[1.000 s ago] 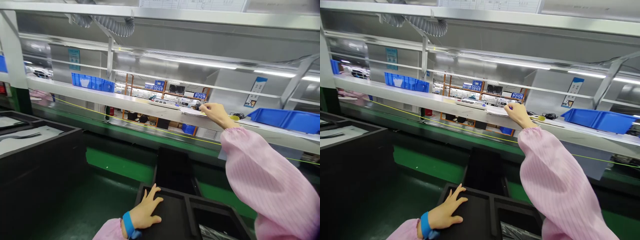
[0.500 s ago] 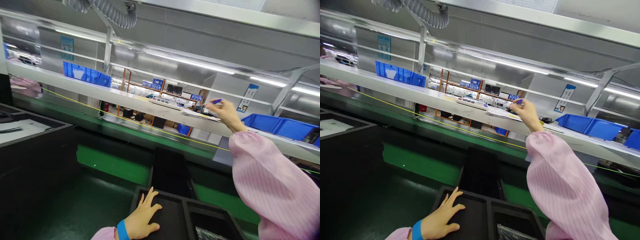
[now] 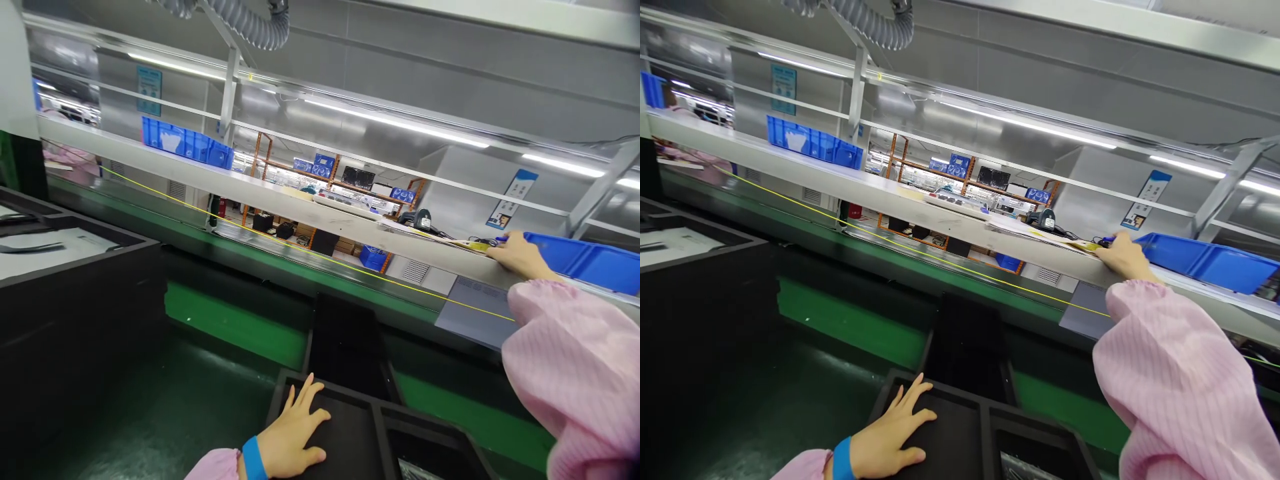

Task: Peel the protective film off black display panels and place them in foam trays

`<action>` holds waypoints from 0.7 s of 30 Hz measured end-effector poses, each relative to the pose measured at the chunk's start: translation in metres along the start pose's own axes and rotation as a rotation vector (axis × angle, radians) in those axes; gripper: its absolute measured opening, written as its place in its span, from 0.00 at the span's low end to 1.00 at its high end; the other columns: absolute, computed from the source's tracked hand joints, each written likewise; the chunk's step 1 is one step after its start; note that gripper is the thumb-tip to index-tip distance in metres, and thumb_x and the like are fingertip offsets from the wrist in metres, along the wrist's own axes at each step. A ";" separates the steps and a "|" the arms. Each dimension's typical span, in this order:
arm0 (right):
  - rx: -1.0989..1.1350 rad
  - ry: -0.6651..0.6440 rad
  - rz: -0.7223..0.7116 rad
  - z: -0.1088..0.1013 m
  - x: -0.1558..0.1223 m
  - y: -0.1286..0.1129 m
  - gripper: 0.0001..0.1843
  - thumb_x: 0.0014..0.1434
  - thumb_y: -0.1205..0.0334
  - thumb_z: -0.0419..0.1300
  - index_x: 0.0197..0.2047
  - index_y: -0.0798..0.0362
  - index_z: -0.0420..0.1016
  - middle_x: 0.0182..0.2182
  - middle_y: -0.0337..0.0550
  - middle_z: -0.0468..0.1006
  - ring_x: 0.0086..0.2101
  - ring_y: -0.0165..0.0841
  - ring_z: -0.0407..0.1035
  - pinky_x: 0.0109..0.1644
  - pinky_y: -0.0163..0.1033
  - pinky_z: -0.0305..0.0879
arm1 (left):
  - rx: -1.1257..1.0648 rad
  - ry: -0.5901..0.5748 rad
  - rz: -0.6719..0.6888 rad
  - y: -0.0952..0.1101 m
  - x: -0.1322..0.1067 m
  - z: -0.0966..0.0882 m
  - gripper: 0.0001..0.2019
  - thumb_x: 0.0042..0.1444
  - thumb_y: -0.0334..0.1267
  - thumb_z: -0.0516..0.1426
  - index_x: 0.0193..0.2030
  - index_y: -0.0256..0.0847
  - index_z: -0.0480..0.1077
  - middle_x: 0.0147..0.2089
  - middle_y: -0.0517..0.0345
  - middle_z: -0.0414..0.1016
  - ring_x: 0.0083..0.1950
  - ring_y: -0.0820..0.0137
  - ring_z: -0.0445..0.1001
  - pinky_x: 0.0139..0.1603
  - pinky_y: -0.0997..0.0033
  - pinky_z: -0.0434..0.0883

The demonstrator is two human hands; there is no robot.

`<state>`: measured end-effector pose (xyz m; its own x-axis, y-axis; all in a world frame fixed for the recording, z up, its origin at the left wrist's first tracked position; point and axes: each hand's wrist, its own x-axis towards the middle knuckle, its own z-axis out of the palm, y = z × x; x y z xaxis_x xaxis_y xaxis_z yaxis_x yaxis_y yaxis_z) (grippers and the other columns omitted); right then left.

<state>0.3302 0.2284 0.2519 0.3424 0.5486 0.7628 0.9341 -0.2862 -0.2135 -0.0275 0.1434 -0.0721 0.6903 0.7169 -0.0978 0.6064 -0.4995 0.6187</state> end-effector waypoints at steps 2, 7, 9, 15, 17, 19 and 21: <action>0.066 -0.031 -0.067 -0.004 -0.007 -0.016 0.12 0.61 0.63 0.57 0.47 0.59 0.65 0.42 0.48 0.70 0.42 0.35 0.65 0.48 0.43 0.62 | 0.003 0.009 0.007 -0.001 0.000 0.001 0.27 0.49 0.37 0.58 0.58 0.40 0.63 0.72 0.42 0.38 0.71 0.54 0.25 0.67 0.46 0.34; 0.272 -0.321 -0.451 -0.006 -0.030 -0.066 0.20 0.51 0.62 0.67 0.47 0.51 0.70 0.47 0.40 0.71 0.45 0.32 0.64 0.48 0.32 0.55 | 0.008 0.020 0.023 -0.004 0.001 0.003 0.27 0.49 0.37 0.59 0.57 0.40 0.63 0.71 0.41 0.39 0.71 0.53 0.26 0.66 0.44 0.35; 0.309 -0.374 -0.485 -0.007 -0.035 -0.077 0.14 0.50 0.63 0.67 0.41 0.51 0.75 0.40 0.37 0.74 0.42 0.31 0.66 0.45 0.32 0.55 | 0.012 0.029 0.034 -0.005 0.002 0.003 0.26 0.50 0.38 0.59 0.57 0.41 0.63 0.71 0.41 0.40 0.71 0.52 0.27 0.66 0.43 0.36; 0.389 -0.011 -0.299 -0.020 -0.038 -0.071 0.05 0.58 0.69 0.59 0.32 0.61 0.76 0.27 0.40 0.71 0.31 0.27 0.62 0.38 0.32 0.54 | 0.022 0.055 0.065 -0.007 0.003 0.005 0.25 0.50 0.37 0.59 0.57 0.40 0.63 0.70 0.40 0.41 0.71 0.51 0.28 0.65 0.40 0.37; 0.385 0.197 -0.220 -0.023 -0.037 -0.066 0.05 0.59 0.71 0.58 0.35 0.63 0.75 0.26 0.41 0.69 0.30 0.27 0.59 0.37 0.32 0.53 | 0.023 0.059 0.075 -0.008 0.003 0.006 0.25 0.51 0.36 0.59 0.57 0.39 0.63 0.70 0.39 0.42 0.71 0.50 0.28 0.65 0.39 0.38; 0.362 0.351 -0.162 -0.025 -0.036 -0.064 0.05 0.60 0.71 0.58 0.36 0.64 0.75 0.25 0.41 0.66 0.29 0.27 0.57 0.37 0.33 0.52 | 0.024 0.065 0.084 -0.008 0.003 0.007 0.24 0.51 0.36 0.59 0.57 0.38 0.63 0.70 0.38 0.42 0.71 0.49 0.29 0.65 0.39 0.38; 0.333 0.440 -0.130 -0.025 -0.035 -0.065 0.06 0.60 0.71 0.57 0.36 0.63 0.75 0.26 0.41 0.66 0.29 0.28 0.56 0.37 0.34 0.52 | 0.024 0.072 0.092 -0.009 0.004 0.007 0.24 0.51 0.36 0.59 0.57 0.37 0.63 0.70 0.37 0.42 0.71 0.49 0.29 0.65 0.38 0.38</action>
<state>0.2548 0.2080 0.2539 0.2142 0.1631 0.9631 0.9717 0.0645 -0.2270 -0.0277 0.1471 -0.0840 0.7138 0.7002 0.0155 0.5517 -0.5758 0.6034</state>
